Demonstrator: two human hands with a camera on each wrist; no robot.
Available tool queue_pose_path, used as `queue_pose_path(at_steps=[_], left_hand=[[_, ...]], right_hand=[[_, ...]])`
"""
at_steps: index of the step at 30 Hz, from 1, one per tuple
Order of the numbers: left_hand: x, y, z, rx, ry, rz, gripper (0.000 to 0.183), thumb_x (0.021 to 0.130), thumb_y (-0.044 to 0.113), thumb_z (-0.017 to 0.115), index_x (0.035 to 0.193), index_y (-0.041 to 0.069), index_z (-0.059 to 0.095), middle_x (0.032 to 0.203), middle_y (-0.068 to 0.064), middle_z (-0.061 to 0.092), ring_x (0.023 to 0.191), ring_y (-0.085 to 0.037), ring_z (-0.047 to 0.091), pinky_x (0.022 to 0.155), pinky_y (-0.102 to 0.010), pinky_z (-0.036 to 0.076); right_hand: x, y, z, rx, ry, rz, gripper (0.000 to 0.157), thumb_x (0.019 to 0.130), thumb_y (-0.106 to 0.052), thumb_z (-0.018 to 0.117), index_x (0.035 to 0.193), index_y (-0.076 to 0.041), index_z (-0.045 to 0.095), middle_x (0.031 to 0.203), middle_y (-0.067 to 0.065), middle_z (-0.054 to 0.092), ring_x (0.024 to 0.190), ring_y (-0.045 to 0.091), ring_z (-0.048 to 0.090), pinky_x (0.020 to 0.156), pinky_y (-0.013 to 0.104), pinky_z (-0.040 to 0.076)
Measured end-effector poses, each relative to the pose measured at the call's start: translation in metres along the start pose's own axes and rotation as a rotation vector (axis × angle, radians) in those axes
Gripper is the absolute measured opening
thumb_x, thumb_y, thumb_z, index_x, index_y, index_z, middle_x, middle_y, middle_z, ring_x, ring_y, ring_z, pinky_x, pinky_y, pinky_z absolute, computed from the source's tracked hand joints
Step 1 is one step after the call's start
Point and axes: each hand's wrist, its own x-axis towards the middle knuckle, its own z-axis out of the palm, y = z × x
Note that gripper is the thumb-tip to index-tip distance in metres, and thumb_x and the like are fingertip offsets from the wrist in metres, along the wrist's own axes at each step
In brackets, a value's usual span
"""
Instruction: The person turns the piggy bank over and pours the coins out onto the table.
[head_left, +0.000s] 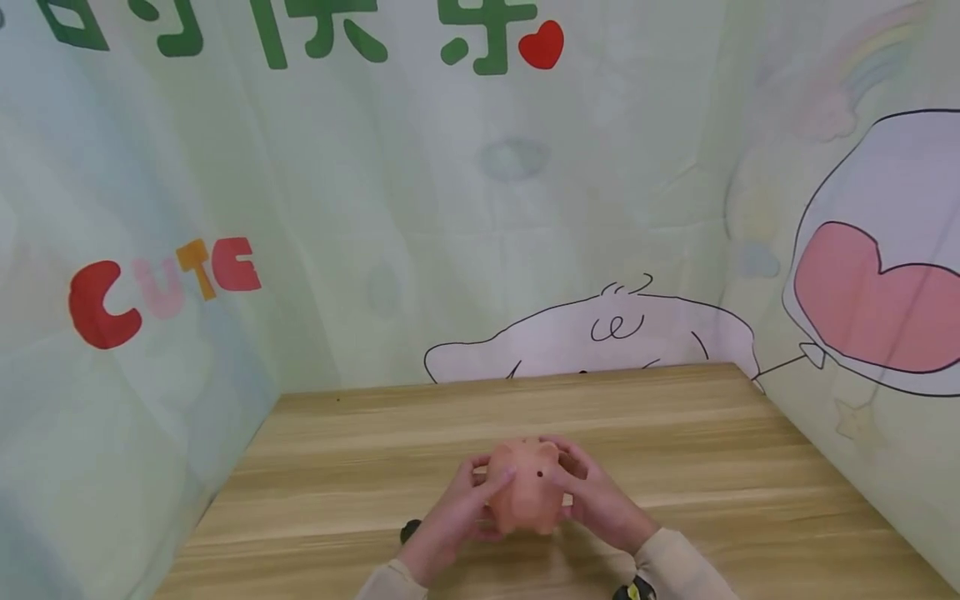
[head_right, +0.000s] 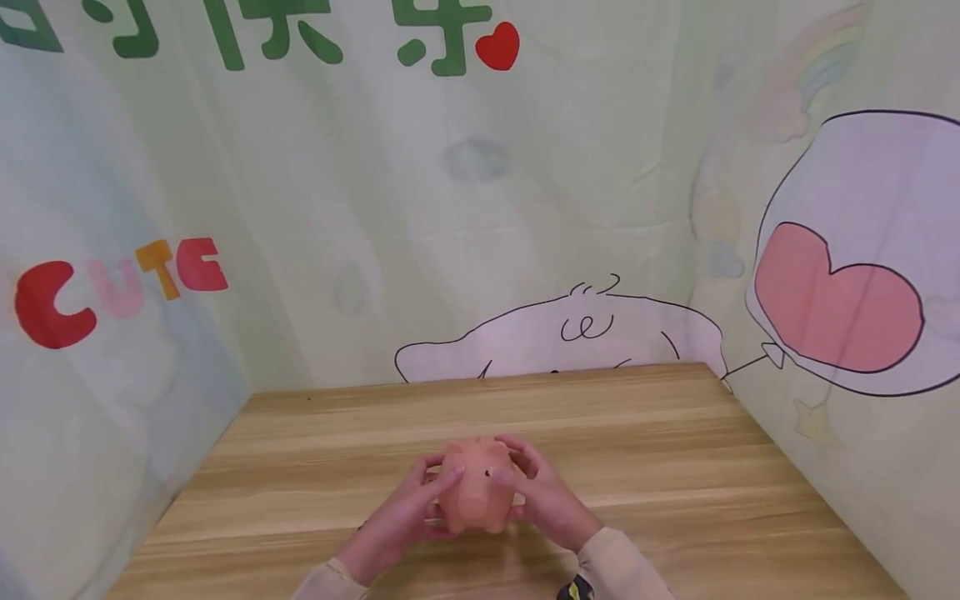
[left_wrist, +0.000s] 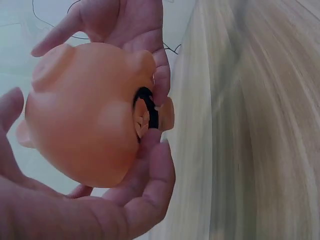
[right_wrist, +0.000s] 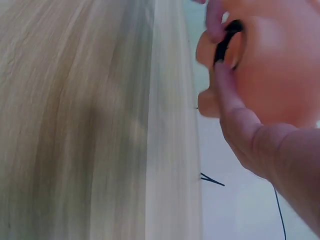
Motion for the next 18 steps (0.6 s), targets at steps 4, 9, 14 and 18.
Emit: queue_pose_path(at_steps=[4,9,14,18], left_hand=[[0.0003,-0.0006,0.0009,-0.024,0.003,0.005,0.083,0.093,0.044,0.067,0.147,0.002,0.021,0.143,-0.024,0.037,0.105,-0.03,0.059,0.079,-0.049,0.055],[0.0017,-0.0006,0.0028,-0.113,-0.025,0.038,0.082,0.092,0.032,0.071,0.149,0.004,0.02,0.149,-0.024,0.026,0.107,-0.033,0.058,0.077,-0.052,0.056],[0.0021,-0.0018,0.0049,-0.257,-0.066,0.095,0.077,0.09,0.011,0.072,0.148,0.004,0.021,0.15,-0.023,0.02,0.106,-0.039,0.058,0.073,-0.056,0.056],[0.0002,-0.0051,0.0026,-0.282,-0.063,0.116,0.076,0.088,0.0,0.071,0.148,0.005,0.023,0.151,-0.024,0.016,0.106,-0.041,0.057,0.072,-0.057,0.056]], right_hand=[[0.0007,-0.0021,0.0015,0.009,0.023,0.002,0.061,0.101,-0.017,0.058,0.15,0.0,0.027,0.147,0.016,0.034,0.118,0.023,0.049,0.084,0.04,0.052],[0.0011,-0.0052,0.0022,0.028,0.042,-0.004,0.073,0.095,-0.013,0.063,0.152,0.005,0.021,0.149,0.02,0.031,0.119,0.021,0.049,0.092,0.037,0.049],[-0.0006,-0.0053,-0.0001,0.022,0.011,0.007,0.069,0.094,-0.013,0.065,0.149,0.009,0.028,0.135,0.016,0.049,0.117,0.022,0.052,0.097,0.037,0.045],[-0.0032,-0.0046,-0.0003,0.037,-0.025,0.059,0.07,0.094,-0.014,0.066,0.15,0.004,0.03,0.138,0.015,0.046,0.117,0.024,0.052,0.093,0.042,0.049]])
